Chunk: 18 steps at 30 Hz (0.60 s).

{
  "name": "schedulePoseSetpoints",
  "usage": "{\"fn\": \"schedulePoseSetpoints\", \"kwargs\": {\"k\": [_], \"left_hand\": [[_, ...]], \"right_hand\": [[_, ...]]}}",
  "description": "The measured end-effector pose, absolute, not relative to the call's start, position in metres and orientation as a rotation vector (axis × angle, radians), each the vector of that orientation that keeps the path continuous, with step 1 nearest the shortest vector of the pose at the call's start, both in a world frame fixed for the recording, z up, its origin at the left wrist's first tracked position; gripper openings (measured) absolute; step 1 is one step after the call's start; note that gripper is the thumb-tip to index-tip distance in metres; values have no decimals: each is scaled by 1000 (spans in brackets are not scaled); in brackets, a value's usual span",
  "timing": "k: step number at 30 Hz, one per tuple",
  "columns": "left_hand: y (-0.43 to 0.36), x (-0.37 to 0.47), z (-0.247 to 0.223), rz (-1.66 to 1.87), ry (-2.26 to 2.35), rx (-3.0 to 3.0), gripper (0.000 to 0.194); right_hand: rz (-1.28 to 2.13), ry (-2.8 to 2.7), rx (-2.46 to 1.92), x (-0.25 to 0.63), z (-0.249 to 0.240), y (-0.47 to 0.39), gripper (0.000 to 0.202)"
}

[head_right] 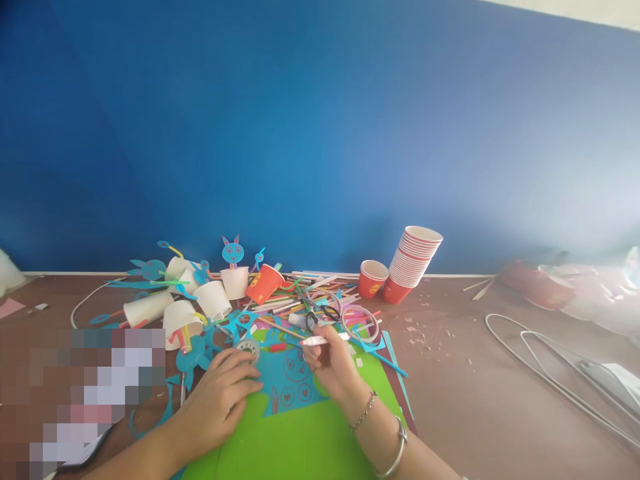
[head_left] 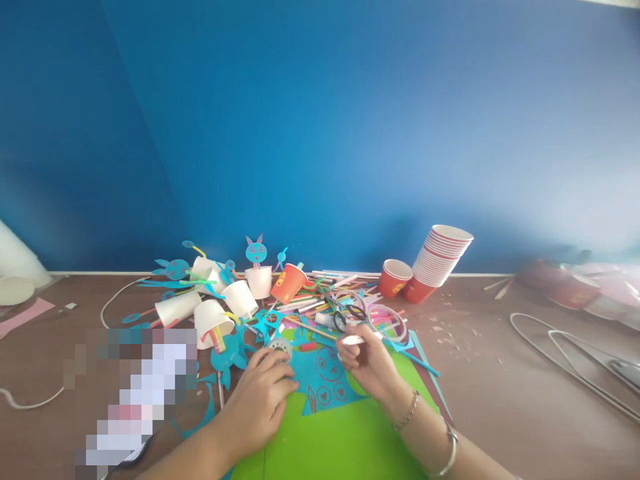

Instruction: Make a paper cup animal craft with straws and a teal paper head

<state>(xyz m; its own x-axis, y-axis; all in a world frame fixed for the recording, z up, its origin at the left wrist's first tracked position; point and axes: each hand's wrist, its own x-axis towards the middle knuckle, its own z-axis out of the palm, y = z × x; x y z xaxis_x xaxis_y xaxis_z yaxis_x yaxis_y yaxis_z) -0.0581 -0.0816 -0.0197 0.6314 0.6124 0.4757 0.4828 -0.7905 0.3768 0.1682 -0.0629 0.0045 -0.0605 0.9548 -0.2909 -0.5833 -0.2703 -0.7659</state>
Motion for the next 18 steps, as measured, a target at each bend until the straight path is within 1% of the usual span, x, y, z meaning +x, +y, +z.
{"fn": "schedulePoseSetpoints", "kwargs": {"k": [6, 10, 14, 18], "left_hand": [[-80, -58, -21, 910, 931, 2634, 36], [-77, -59, -21, 988, 1110, 2619, 34], [-76, -60, -21, 1015, 1144, 2602, 36], [-77, -58, -24, 1015, 1041, 2600, 33]], "right_hand": [[1662, -627, -1072, 155, -12, -69, 29], [1648, -656, -1138, 155, -15, -68, 25], [1620, -687, -1193, 154, -14, -68, 26], [1542, -844, -1153, 151, -12, -70, 36]]}}
